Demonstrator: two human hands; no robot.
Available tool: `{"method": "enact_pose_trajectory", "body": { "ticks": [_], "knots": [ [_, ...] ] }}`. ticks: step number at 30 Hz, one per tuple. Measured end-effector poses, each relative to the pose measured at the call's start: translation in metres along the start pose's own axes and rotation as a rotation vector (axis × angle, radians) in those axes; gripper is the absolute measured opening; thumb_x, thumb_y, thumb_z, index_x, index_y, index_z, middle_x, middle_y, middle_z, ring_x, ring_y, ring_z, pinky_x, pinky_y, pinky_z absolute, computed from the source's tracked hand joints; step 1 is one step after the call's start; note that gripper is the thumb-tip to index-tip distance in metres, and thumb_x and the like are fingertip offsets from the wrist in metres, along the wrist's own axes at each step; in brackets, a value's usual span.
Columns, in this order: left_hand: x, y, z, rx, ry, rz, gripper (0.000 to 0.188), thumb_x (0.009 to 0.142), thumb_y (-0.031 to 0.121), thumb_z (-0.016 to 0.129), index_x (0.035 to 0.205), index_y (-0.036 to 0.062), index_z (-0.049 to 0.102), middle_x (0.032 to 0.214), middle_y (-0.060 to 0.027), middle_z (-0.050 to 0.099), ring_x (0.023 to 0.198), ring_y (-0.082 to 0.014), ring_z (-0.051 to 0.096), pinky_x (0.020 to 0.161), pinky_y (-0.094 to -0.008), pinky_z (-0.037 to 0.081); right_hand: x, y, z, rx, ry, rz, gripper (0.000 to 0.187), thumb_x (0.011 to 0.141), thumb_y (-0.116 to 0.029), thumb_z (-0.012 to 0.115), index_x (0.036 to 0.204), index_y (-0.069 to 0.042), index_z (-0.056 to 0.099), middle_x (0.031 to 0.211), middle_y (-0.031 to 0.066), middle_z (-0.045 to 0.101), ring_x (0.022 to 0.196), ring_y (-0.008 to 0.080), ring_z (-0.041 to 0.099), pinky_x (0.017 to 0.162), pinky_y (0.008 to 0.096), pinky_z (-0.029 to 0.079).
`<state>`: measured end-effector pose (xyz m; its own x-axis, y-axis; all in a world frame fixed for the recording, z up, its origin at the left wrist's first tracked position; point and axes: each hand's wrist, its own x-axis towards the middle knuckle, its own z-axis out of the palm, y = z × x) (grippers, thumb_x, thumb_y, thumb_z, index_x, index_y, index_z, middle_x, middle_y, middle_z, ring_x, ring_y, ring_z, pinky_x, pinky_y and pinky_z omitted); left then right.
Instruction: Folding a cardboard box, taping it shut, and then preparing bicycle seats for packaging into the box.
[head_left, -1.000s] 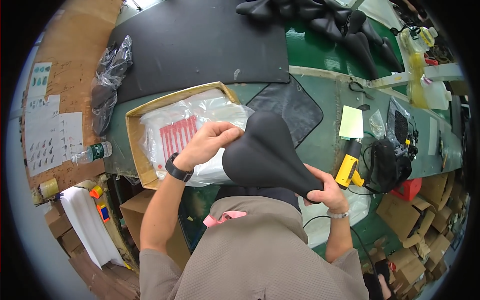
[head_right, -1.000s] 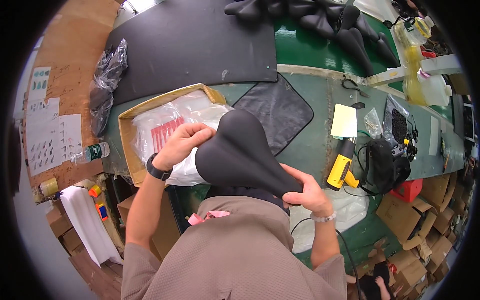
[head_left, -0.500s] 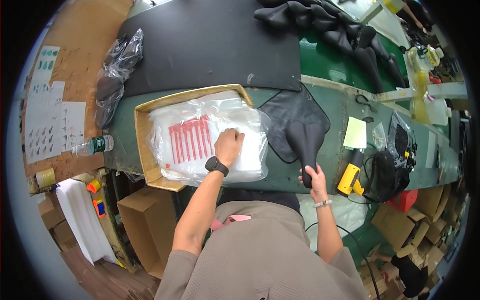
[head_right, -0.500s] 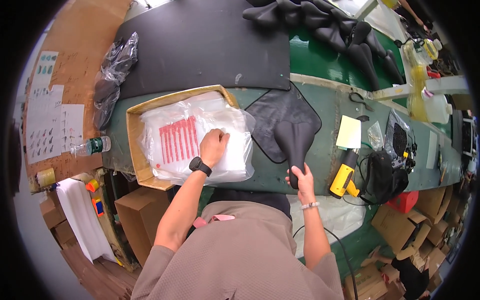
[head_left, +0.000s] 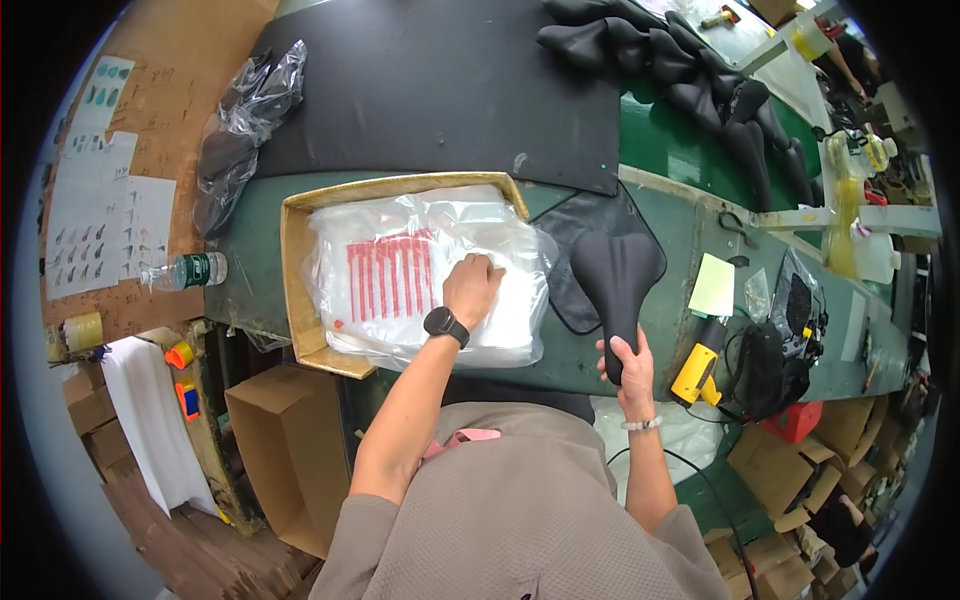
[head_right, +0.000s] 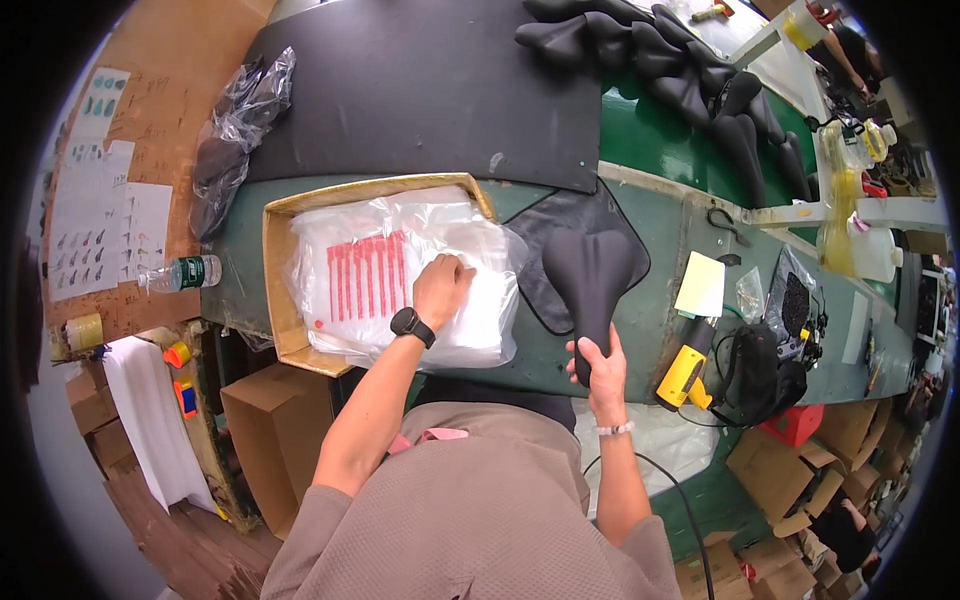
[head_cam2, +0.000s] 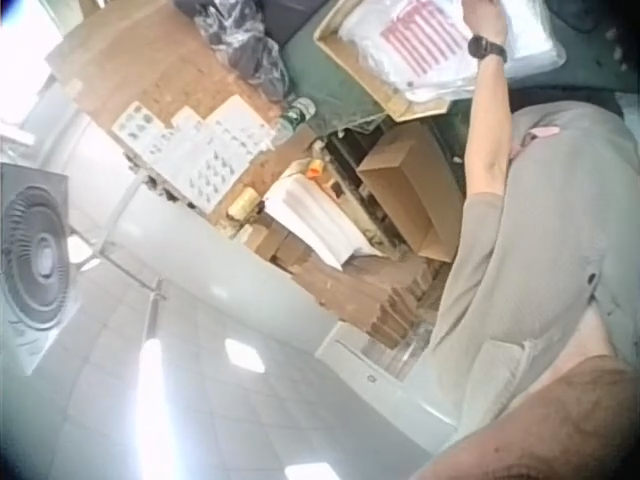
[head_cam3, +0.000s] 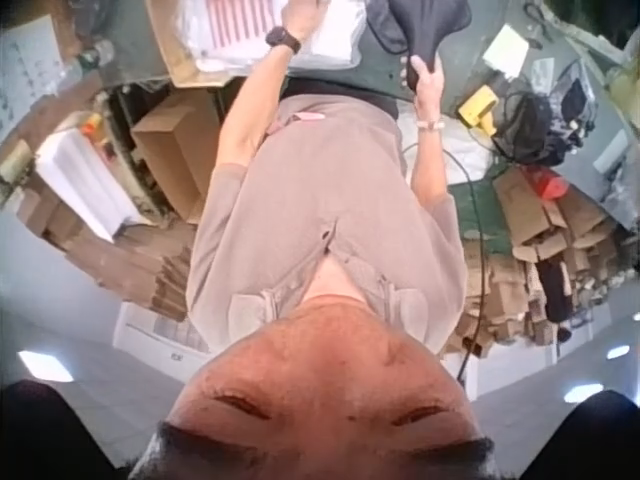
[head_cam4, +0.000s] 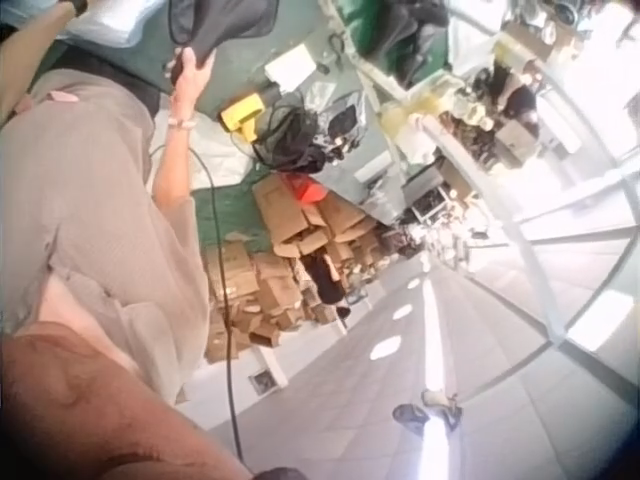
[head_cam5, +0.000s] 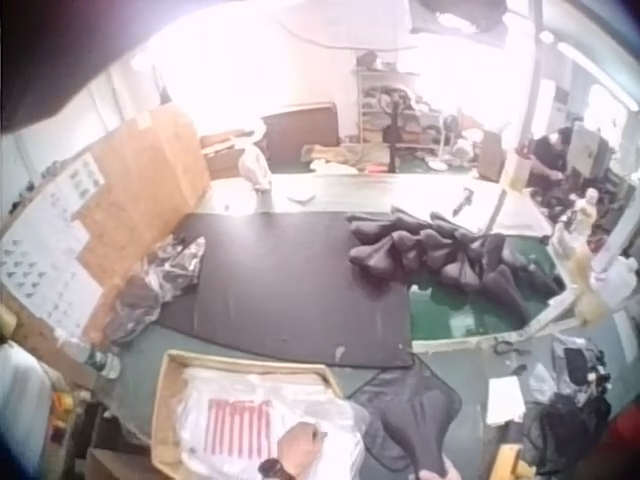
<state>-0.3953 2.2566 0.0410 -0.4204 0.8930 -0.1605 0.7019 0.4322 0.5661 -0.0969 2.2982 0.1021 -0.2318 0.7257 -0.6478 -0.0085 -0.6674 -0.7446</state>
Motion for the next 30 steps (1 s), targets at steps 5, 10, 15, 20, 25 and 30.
{"method": "enact_pose_trajectory", "body": {
  "ticks": [5, 10, 15, 20, 25, 30],
  "knots": [
    [-0.007, -0.047, -0.003, -0.422, -0.098, -0.082, 0.028, 0.095, 0.023, 0.057, 0.096, -0.0045, 0.066, 0.092, -0.0139, 0.069, 0.087, -0.0293, 0.064, 0.078, -0.039, 0.05, -0.033, -0.029, 0.027, -0.154, -0.061, -0.158, 0.076, 0.085, -0.009, 0.067, 0.15, -0.001, 0.03, 0.092, 0.0107, 0.065, 0.061, 0.0118, 0.06, 0.051, 0.0232, 0.048],
    [-0.01, -0.043, -0.025, -0.777, -0.271, -0.349, 0.03, 0.095, 0.022, 0.062, 0.103, -0.0054, 0.069, 0.086, -0.0063, 0.069, 0.076, -0.0138, 0.06, 0.073, -0.027, 0.048, -0.029, -0.017, 0.036, -0.376, -0.117, -0.427, 0.083, 0.08, -0.004, 0.072, 0.151, 0.001, 0.03, 0.105, 0.0119, 0.067, 0.079, 0.014, 0.065, 0.067, 0.0249, 0.053],
    [-0.012, -0.036, -0.031, -0.852, -0.268, -0.39, 0.026, 0.096, 0.022, 0.063, 0.098, -0.0031, 0.069, 0.081, -0.0004, 0.064, 0.072, -0.008, 0.053, 0.068, -0.0233, 0.044, -0.031, -0.032, 0.077, -0.652, -0.2, -0.584, 0.084, 0.076, -0.009, 0.078, 0.147, 0.006, 0.035, 0.11, 0.023, 0.069, 0.093, 0.0263, 0.071, 0.083, 0.0315, 0.054],
    [-0.018, -0.036, -0.031, -0.889, -0.331, -0.4, 0.03, 0.101, 0.023, 0.055, 0.095, -0.0021, 0.068, 0.082, -0.0014, 0.064, 0.07, -0.0084, 0.053, 0.065, -0.024, 0.043, -0.018, -0.017, 0.1, -0.888, -0.227, -0.861, 0.082, 0.072, -0.007, 0.078, 0.144, 0.004, 0.041, 0.094, 0.0191, 0.07, 0.077, 0.0338, 0.07, 0.067, 0.0364, 0.056],
    [-0.023, -0.068, -0.039, -0.969, -0.097, -0.624, 0.029, 0.102, 0.021, 0.048, 0.103, -0.0007, 0.066, 0.088, -0.0025, 0.067, 0.077, -0.0108, 0.062, 0.075, -0.0242, 0.05, 0.001, 0.003, 0.099, -1.33, -0.317, -0.773, 0.093, 0.072, -0.01, 0.077, 0.153, -0.015, 0.031, 0.097, 0.0153, 0.064, 0.074, 0.0333, 0.066, 0.061, 0.0451, 0.052],
    [-0.026, -0.045, -0.131, -1.931, 0.554, -0.468, 0.03, 0.102, 0.022, 0.044, 0.102, 0.0023, 0.067, 0.093, -0.0019, 0.07, 0.085, -0.017, 0.068, 0.078, -0.0276, 0.054, -0.002, -0.013, 0.104, -1.288, -0.294, -0.714, 0.088, 0.072, -0.01, 0.076, 0.15, -0.01, 0.037, 0.086, 0.0165, 0.066, 0.07, 0.0343, 0.066, 0.061, 0.0441, 0.052]
  ]
}}
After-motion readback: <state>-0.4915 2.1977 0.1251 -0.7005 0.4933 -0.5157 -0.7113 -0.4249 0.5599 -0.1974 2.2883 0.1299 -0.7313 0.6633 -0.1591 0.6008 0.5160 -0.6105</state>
